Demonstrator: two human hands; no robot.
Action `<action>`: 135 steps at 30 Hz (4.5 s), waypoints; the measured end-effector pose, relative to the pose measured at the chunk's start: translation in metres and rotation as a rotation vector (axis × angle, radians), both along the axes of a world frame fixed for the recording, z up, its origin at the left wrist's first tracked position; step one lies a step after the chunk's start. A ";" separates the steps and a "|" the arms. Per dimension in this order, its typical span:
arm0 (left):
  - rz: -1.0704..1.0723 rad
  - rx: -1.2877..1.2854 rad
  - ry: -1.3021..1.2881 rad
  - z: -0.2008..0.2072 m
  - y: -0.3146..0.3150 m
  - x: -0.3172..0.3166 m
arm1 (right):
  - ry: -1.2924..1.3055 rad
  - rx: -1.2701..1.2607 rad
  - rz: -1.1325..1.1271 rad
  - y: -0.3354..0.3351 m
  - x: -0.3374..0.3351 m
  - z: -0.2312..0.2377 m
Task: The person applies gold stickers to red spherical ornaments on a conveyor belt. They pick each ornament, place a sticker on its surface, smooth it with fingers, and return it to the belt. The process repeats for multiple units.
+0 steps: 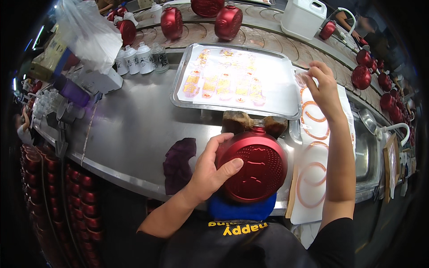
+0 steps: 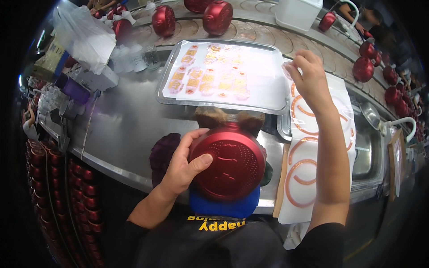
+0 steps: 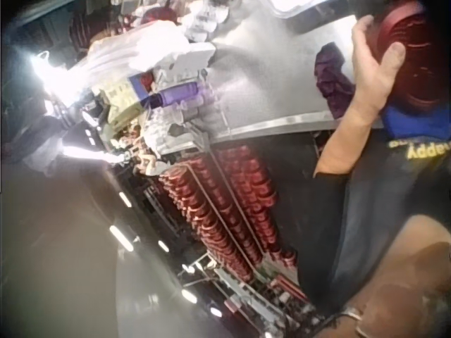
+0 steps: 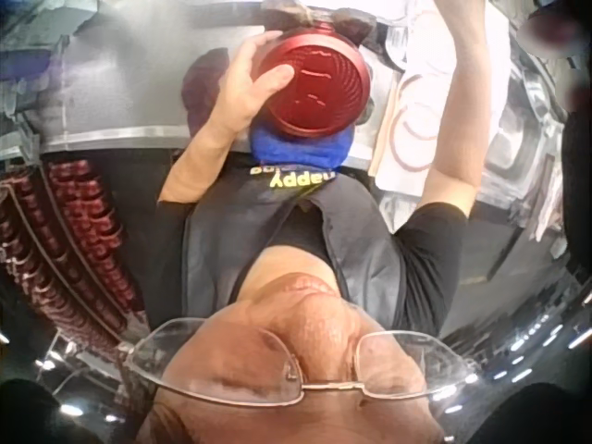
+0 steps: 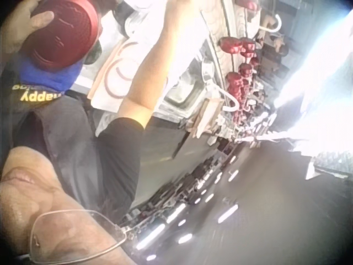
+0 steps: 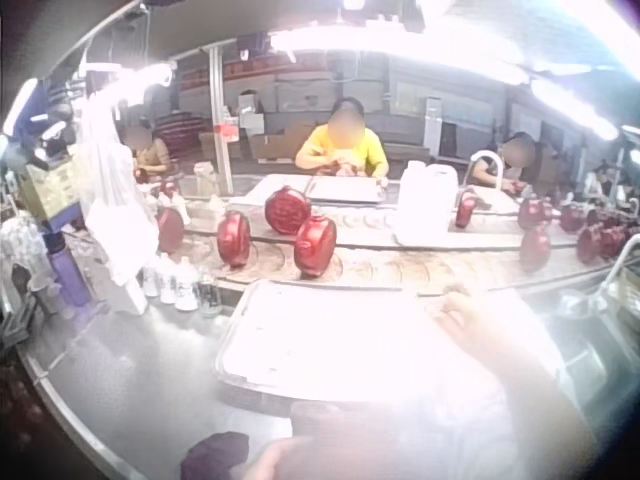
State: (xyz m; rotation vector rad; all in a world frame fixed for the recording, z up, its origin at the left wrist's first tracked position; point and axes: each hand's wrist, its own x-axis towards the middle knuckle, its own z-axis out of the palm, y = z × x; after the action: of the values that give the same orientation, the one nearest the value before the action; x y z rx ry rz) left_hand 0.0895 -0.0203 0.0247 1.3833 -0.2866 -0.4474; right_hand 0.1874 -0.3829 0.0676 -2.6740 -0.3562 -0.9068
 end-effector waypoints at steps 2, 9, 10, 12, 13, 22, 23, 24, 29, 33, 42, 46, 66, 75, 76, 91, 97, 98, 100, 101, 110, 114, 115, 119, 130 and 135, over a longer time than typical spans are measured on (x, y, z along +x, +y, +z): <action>-0.012 0.015 -0.027 0.000 -0.001 0.001 | 0.089 0.019 0.052 0.021 -0.042 0.031; -0.068 0.037 -0.062 0.001 0.005 0.010 | 0.349 0.258 0.486 0.087 -0.142 0.114; -0.066 0.035 -0.056 0.001 0.004 0.010 | 0.382 0.280 0.530 0.098 -0.146 0.113; -0.038 0.012 -0.084 -0.001 0.003 0.006 | 0.442 0.201 0.491 0.118 -0.150 0.097; 0.025 0.071 -0.179 -0.001 0.002 0.001 | 0.442 0.196 0.478 0.129 -0.149 0.081; 0.199 0.544 -0.756 0.000 -0.001 -0.050 | 0.189 0.061 0.348 0.146 -0.130 0.019; 0.204 0.563 -0.761 0.000 -0.001 -0.050 | 0.178 0.073 0.341 0.146 -0.130 0.019; 0.213 0.576 -0.780 0.000 -0.002 -0.050 | 0.177 0.076 0.337 0.147 -0.129 0.019; 0.188 0.530 -0.749 -0.003 0.001 -0.044 | 0.175 0.108 0.315 0.148 -0.129 0.015; 0.161 0.502 -0.692 -0.003 0.003 -0.043 | 0.175 0.123 0.314 0.147 -0.128 0.013; 0.129 0.514 -0.690 0.002 0.004 -0.043 | 0.181 0.161 0.346 0.145 -0.124 0.011; 0.114 0.519 -0.670 0.004 0.005 -0.043 | 0.173 0.155 0.363 0.144 -0.123 0.014; 0.149 0.525 -0.699 -0.005 0.002 -0.046 | 0.190 0.202 0.311 0.145 -0.121 0.008; 0.170 0.537 -0.786 -0.006 0.003 -0.043 | 0.127 0.165 0.355 0.143 -0.119 0.008; 0.174 0.544 -0.780 -0.006 0.002 -0.044 | 0.129 0.165 0.356 0.143 -0.119 0.008; 0.156 0.550 -0.746 -0.003 0.003 -0.045 | 0.152 0.190 0.350 0.143 -0.120 0.008; 0.138 0.531 -0.695 -0.002 0.002 -0.046 | 0.142 0.187 0.353 0.144 -0.120 0.011; 0.141 0.532 -0.695 -0.002 0.002 -0.047 | 0.148 0.191 0.352 0.145 -0.120 0.012; 0.141 0.528 -0.689 -0.003 0.002 -0.047 | 0.154 0.203 0.354 0.145 -0.120 0.013; 0.145 0.525 -0.685 -0.003 0.002 -0.047 | 0.167 0.206 0.348 0.145 -0.121 0.014; 0.156 0.527 -0.701 -0.004 0.002 -0.047 | 0.145 0.249 0.295 0.145 -0.122 0.010; 0.155 0.524 -0.705 -0.006 0.002 -0.047 | 0.068 0.142 0.231 0.140 -0.135 0.013; 0.156 0.521 -0.709 -0.006 0.002 -0.047 | 0.044 0.087 0.222 0.139 -0.141 0.014; 0.159 0.458 -0.697 -0.009 0.002 -0.045 | 0.132 -0.044 0.242 0.141 -0.166 0.009; 0.204 0.498 -0.744 -0.005 0.001 -0.046 | 0.182 -0.030 0.194 0.140 -0.174 -0.003; 0.256 0.437 -0.673 0.013 0.000 -0.017 | 0.192 0.164 0.186 0.135 -0.173 -0.007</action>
State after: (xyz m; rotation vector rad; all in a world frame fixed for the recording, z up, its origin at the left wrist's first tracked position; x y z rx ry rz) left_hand 0.0728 -0.0203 0.0375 1.9498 -0.5719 0.2003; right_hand 0.0141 -0.2479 0.0604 -2.5008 -0.4561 -0.5925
